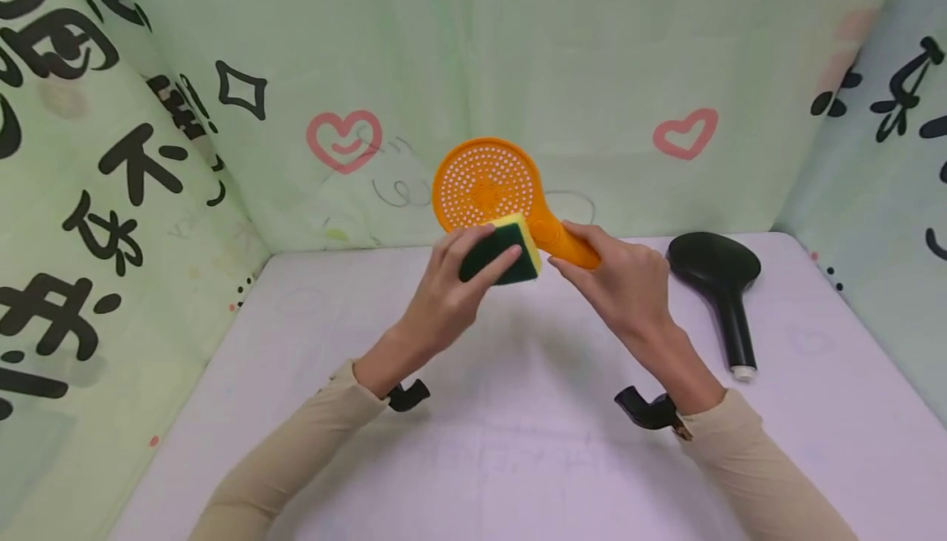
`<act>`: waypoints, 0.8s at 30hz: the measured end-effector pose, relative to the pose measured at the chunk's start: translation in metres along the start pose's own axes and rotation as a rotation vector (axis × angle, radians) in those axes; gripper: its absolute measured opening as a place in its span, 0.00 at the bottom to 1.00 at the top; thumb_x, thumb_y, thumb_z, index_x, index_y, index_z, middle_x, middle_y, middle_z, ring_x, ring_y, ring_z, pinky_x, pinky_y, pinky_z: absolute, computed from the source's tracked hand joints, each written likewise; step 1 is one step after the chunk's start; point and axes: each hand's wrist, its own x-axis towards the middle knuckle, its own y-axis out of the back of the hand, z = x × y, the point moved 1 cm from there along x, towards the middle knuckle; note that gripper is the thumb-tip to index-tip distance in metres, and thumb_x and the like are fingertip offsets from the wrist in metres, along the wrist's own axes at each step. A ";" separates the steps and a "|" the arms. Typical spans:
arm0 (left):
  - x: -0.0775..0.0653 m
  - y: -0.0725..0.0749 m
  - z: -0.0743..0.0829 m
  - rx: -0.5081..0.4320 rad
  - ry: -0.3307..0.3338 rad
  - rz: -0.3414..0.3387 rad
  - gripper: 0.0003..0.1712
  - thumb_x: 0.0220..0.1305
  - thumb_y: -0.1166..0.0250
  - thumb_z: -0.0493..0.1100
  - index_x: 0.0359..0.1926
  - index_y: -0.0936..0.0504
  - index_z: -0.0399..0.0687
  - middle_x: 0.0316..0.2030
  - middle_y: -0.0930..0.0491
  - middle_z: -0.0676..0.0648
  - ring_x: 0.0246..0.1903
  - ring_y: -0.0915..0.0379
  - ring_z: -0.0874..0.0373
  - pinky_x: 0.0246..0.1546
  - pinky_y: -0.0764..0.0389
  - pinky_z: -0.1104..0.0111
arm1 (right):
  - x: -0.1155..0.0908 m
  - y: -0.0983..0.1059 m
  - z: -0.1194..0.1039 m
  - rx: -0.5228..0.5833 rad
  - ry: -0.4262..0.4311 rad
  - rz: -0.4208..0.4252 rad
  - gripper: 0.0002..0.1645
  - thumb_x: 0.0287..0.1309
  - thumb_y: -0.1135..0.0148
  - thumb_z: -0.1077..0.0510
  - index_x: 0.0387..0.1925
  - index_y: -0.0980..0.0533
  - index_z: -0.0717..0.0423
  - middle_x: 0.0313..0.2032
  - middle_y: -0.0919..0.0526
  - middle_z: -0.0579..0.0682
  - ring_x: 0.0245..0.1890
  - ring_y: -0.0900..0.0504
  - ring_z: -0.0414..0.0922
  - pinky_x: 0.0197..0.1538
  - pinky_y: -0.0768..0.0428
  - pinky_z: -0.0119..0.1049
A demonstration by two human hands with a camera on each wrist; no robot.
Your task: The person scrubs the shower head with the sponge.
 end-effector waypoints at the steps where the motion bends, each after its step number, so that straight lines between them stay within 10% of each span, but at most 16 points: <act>1: 0.001 0.002 -0.004 0.004 0.017 0.040 0.28 0.65 0.32 0.31 0.65 0.23 0.50 0.65 0.37 0.33 0.59 0.37 0.39 0.60 0.23 0.57 | 0.001 0.001 0.000 0.032 -0.024 -0.003 0.31 0.43 0.16 0.61 0.51 0.16 0.63 0.37 0.11 0.62 0.23 0.17 0.55 0.30 0.29 0.20; 9: 0.009 0.020 -0.041 -0.423 0.435 0.233 0.45 0.53 0.23 0.29 0.69 0.36 0.44 0.65 0.46 0.32 0.63 0.37 0.40 0.62 0.23 0.59 | -0.005 0.013 0.006 0.202 -0.139 -0.024 0.31 0.38 0.16 0.68 0.51 0.15 0.64 0.40 0.11 0.62 0.33 0.14 0.56 0.40 0.31 0.08; 16: 0.004 0.013 -0.016 -0.719 0.532 0.150 0.50 0.51 0.21 0.30 0.71 0.38 0.42 0.64 0.47 0.33 0.61 0.32 0.41 0.60 0.21 0.59 | -0.001 0.011 0.005 0.226 -0.166 0.020 0.30 0.43 0.18 0.68 0.52 0.16 0.64 0.42 0.11 0.62 0.35 0.15 0.56 0.42 0.31 0.08; 24: 0.023 0.039 -0.055 -0.877 0.709 0.127 0.46 0.58 0.28 0.26 0.75 0.36 0.44 0.68 0.37 0.42 0.57 0.23 0.45 0.59 0.19 0.59 | -0.004 0.018 0.004 0.156 -0.043 0.002 0.33 0.35 0.16 0.71 0.50 0.16 0.65 0.40 0.11 0.61 0.28 0.16 0.53 0.41 0.32 0.08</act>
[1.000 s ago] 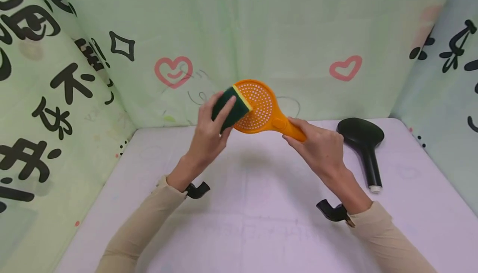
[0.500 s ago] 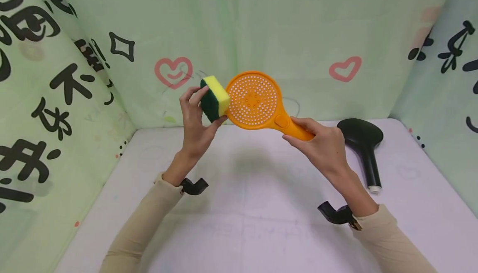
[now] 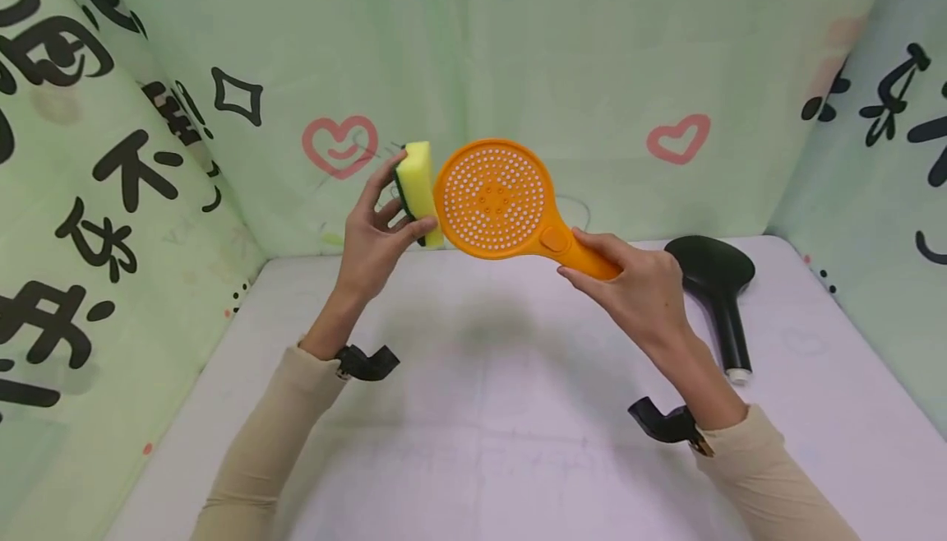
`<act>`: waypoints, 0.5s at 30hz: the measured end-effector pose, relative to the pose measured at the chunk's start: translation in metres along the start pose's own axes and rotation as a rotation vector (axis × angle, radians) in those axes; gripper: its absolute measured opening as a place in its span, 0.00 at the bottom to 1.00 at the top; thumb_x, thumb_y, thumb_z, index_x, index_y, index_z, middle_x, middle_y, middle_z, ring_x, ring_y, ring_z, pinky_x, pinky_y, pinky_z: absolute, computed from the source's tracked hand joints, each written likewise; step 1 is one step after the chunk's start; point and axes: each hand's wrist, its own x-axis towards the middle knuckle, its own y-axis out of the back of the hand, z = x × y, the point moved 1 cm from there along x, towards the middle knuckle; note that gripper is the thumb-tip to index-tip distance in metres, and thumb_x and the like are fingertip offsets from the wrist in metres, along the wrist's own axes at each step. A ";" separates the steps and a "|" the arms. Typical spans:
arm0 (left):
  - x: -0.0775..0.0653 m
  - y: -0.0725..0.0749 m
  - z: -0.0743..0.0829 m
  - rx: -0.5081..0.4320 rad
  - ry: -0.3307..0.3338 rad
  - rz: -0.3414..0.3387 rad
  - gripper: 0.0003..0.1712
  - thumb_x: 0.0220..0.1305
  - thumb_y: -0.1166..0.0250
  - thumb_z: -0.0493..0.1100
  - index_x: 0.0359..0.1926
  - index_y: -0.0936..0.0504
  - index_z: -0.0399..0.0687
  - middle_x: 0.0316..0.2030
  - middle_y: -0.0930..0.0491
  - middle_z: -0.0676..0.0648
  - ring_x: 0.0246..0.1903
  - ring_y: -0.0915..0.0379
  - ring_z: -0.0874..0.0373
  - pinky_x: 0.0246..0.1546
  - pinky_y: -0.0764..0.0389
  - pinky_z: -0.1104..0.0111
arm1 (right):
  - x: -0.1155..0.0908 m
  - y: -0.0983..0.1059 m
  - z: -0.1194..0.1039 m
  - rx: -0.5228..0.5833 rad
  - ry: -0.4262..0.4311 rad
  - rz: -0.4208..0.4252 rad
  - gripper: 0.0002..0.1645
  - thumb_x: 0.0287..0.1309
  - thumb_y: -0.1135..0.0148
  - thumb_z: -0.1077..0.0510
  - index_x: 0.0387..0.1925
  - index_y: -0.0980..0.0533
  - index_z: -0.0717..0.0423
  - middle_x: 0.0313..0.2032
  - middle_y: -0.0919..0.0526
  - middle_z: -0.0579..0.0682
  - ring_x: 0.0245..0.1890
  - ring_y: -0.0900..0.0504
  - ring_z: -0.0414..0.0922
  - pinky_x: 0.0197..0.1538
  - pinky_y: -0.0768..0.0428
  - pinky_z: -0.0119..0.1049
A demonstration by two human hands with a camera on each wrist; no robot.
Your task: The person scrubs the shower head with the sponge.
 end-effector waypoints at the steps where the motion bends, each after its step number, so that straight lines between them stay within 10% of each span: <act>1: 0.000 0.003 0.001 0.026 0.006 -0.022 0.46 0.57 0.27 0.27 0.75 0.35 0.44 0.68 0.36 0.42 0.57 0.23 0.44 0.59 0.19 0.59 | 0.001 0.001 0.001 -0.020 0.018 -0.003 0.33 0.35 0.15 0.70 0.50 0.16 0.65 0.39 0.11 0.61 0.27 0.17 0.53 0.40 0.33 0.08; 5: -0.013 0.002 0.000 0.132 0.055 -0.095 0.48 0.55 0.23 0.32 0.75 0.34 0.45 0.65 0.32 0.39 0.60 0.24 0.44 0.59 0.20 0.62 | 0.003 0.002 0.005 -0.103 0.054 -0.002 0.30 0.49 0.20 0.50 0.51 0.15 0.63 0.38 0.11 0.60 0.20 0.23 0.51 0.33 0.38 0.14; 9: -0.024 -0.002 -0.005 0.111 0.148 -0.127 0.50 0.56 0.24 0.33 0.77 0.37 0.48 0.68 0.30 0.39 0.63 0.25 0.43 0.57 0.19 0.64 | 0.002 0.001 0.009 -0.163 0.073 0.000 0.45 0.58 0.45 0.26 0.51 0.15 0.61 0.37 0.11 0.61 0.16 0.26 0.50 0.27 0.40 0.19; 13: -0.015 0.004 -0.006 0.105 0.187 -0.122 0.45 0.60 0.27 0.34 0.76 0.35 0.48 0.69 0.30 0.41 0.63 0.25 0.45 0.55 0.18 0.65 | -0.001 -0.001 0.010 -0.258 0.194 0.005 0.43 0.63 0.51 0.26 0.51 0.14 0.57 0.35 0.11 0.61 0.13 0.25 0.51 0.18 0.38 0.28; 15: -0.006 0.008 -0.005 0.137 0.185 -0.132 0.40 0.62 0.28 0.35 0.74 0.32 0.48 0.70 0.30 0.42 0.63 0.25 0.46 0.56 0.19 0.64 | -0.003 -0.003 0.010 -0.301 0.282 -0.006 0.34 0.60 0.37 0.32 0.51 0.14 0.55 0.34 0.11 0.60 0.14 0.23 0.52 0.15 0.37 0.33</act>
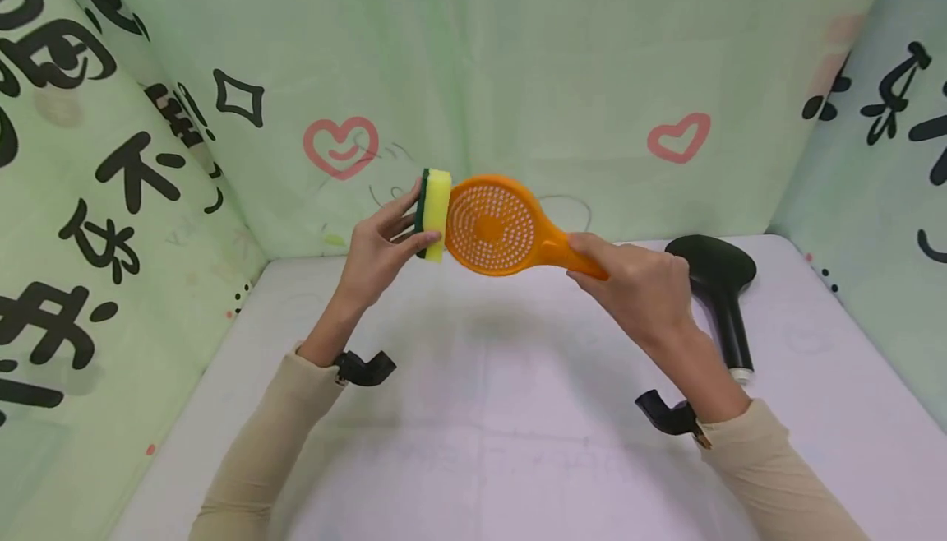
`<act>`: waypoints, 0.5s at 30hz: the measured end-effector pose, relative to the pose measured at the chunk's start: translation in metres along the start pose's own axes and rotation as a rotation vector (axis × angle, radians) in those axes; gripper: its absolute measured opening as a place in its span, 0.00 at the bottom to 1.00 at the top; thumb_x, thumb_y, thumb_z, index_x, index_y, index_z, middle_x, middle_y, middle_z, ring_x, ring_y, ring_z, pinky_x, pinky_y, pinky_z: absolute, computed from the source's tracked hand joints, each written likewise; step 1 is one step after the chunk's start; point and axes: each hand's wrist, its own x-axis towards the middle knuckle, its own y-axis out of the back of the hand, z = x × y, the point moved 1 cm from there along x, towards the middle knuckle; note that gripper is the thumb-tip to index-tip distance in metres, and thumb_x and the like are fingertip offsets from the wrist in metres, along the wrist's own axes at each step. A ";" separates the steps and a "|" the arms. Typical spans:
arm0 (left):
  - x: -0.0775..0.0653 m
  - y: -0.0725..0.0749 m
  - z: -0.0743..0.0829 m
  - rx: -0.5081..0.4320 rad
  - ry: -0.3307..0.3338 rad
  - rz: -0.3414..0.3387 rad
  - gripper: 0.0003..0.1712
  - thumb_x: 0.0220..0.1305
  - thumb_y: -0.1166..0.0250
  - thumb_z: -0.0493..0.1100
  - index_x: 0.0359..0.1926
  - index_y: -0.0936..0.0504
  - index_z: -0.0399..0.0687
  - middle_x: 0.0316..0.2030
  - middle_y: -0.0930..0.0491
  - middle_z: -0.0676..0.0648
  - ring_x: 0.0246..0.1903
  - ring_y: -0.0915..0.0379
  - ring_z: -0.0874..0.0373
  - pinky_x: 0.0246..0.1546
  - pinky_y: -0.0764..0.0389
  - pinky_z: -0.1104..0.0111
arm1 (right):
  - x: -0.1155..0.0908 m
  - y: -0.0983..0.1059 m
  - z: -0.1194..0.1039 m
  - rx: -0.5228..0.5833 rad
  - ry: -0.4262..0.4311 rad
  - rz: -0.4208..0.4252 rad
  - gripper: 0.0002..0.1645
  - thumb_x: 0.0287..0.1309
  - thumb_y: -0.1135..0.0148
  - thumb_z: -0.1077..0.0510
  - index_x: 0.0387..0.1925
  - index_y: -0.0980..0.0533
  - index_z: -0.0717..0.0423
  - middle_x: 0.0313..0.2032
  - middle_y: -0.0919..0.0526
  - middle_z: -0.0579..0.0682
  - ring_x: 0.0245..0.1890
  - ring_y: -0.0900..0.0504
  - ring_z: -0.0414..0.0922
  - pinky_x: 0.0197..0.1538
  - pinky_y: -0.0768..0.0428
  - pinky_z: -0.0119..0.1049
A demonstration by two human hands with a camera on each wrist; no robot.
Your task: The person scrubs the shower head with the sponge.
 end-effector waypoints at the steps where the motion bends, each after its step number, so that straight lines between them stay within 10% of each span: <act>1: 0.004 0.002 0.002 0.045 -0.015 -0.013 0.39 0.62 0.28 0.36 0.73 0.30 0.47 0.70 0.30 0.42 0.64 0.25 0.46 0.56 0.18 0.63 | 0.000 -0.001 -0.001 -0.015 0.036 -0.008 0.30 0.56 0.30 0.37 0.51 0.14 0.53 0.34 0.11 0.59 0.14 0.22 0.53 0.14 0.37 0.33; 8: 0.008 -0.005 0.021 0.448 -0.142 -0.136 0.37 0.60 0.27 0.43 0.70 0.27 0.42 0.72 0.36 0.33 0.67 0.31 0.40 0.58 0.19 0.59 | 0.000 -0.010 0.000 -0.094 0.062 -0.021 0.37 0.30 0.11 0.55 0.50 0.13 0.50 0.35 0.10 0.56 0.13 0.22 0.52 0.14 0.42 0.32; 15: 0.006 -0.008 0.018 0.475 -0.092 -0.084 0.37 0.62 0.28 0.42 0.71 0.29 0.43 0.72 0.36 0.33 0.67 0.31 0.40 0.58 0.20 0.60 | 0.005 -0.004 0.009 -0.118 0.068 0.033 0.39 0.27 0.10 0.57 0.50 0.13 0.50 0.32 0.10 0.57 0.13 0.22 0.53 0.12 0.40 0.35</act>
